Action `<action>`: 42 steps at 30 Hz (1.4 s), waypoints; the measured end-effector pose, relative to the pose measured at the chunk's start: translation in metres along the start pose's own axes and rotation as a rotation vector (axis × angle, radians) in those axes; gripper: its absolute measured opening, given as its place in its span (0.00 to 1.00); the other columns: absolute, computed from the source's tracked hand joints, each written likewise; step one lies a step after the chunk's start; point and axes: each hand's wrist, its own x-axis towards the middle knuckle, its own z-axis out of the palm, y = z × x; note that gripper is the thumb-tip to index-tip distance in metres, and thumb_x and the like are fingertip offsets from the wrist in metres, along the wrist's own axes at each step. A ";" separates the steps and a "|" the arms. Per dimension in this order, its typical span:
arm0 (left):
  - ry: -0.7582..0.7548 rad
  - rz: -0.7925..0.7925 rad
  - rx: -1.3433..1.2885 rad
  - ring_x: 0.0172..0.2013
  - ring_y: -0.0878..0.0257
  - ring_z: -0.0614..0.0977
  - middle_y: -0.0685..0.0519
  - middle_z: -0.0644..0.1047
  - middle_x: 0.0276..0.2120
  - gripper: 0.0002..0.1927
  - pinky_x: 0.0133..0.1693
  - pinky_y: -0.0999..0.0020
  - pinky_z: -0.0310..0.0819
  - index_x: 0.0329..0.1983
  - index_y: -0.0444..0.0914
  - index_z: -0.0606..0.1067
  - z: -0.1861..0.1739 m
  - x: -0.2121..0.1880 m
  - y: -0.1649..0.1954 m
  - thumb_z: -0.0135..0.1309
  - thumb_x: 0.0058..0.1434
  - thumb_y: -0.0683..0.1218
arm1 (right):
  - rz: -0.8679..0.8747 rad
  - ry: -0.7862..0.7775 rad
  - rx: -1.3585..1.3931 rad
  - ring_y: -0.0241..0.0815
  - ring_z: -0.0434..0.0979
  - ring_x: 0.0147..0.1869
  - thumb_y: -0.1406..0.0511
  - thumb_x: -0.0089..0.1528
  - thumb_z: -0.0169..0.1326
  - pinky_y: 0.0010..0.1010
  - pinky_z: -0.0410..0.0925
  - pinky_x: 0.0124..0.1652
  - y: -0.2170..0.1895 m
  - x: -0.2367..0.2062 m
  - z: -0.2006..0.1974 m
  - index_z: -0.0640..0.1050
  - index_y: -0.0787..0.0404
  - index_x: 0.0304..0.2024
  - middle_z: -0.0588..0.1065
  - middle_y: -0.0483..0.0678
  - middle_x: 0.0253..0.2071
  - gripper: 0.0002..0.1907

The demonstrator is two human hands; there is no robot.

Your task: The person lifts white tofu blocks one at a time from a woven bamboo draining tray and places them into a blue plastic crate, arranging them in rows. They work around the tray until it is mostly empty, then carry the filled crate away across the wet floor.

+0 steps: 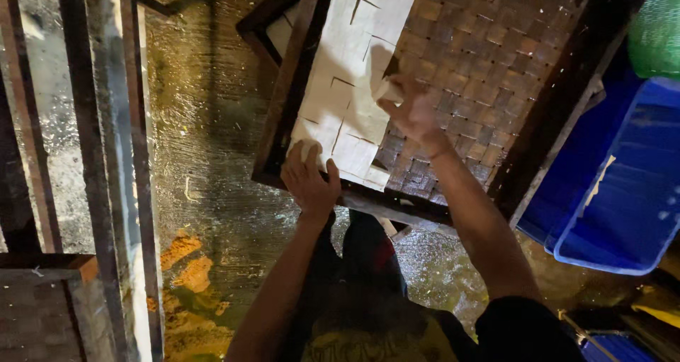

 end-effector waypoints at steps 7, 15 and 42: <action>0.030 -0.003 -0.005 0.60 0.44 0.71 0.40 0.69 0.62 0.21 0.59 0.45 0.64 0.61 0.39 0.71 0.002 -0.001 0.001 0.57 0.67 0.48 | -0.143 -0.210 -0.113 0.66 0.61 0.73 0.58 0.64 0.64 0.58 0.61 0.64 -0.003 -0.019 -0.008 0.70 0.60 0.68 0.59 0.65 0.71 0.32; 0.001 -0.159 -0.256 0.66 0.44 0.69 0.42 0.68 0.65 0.19 0.67 0.45 0.62 0.61 0.37 0.70 -0.003 0.017 0.023 0.53 0.71 0.50 | -0.288 -0.182 0.469 0.61 0.52 0.80 0.68 0.54 0.71 0.55 0.51 0.74 0.000 -0.041 0.017 0.61 0.61 0.73 0.54 0.61 0.76 0.48; -0.069 -1.278 -2.098 0.54 0.49 0.76 0.46 0.74 0.54 0.24 0.57 0.47 0.72 0.68 0.36 0.67 -0.014 0.026 0.007 0.44 0.71 0.50 | -0.515 0.164 -0.606 0.67 0.67 0.66 0.56 0.58 0.70 0.56 0.68 0.56 -0.017 -0.104 0.057 0.73 0.68 0.65 0.69 0.71 0.64 0.38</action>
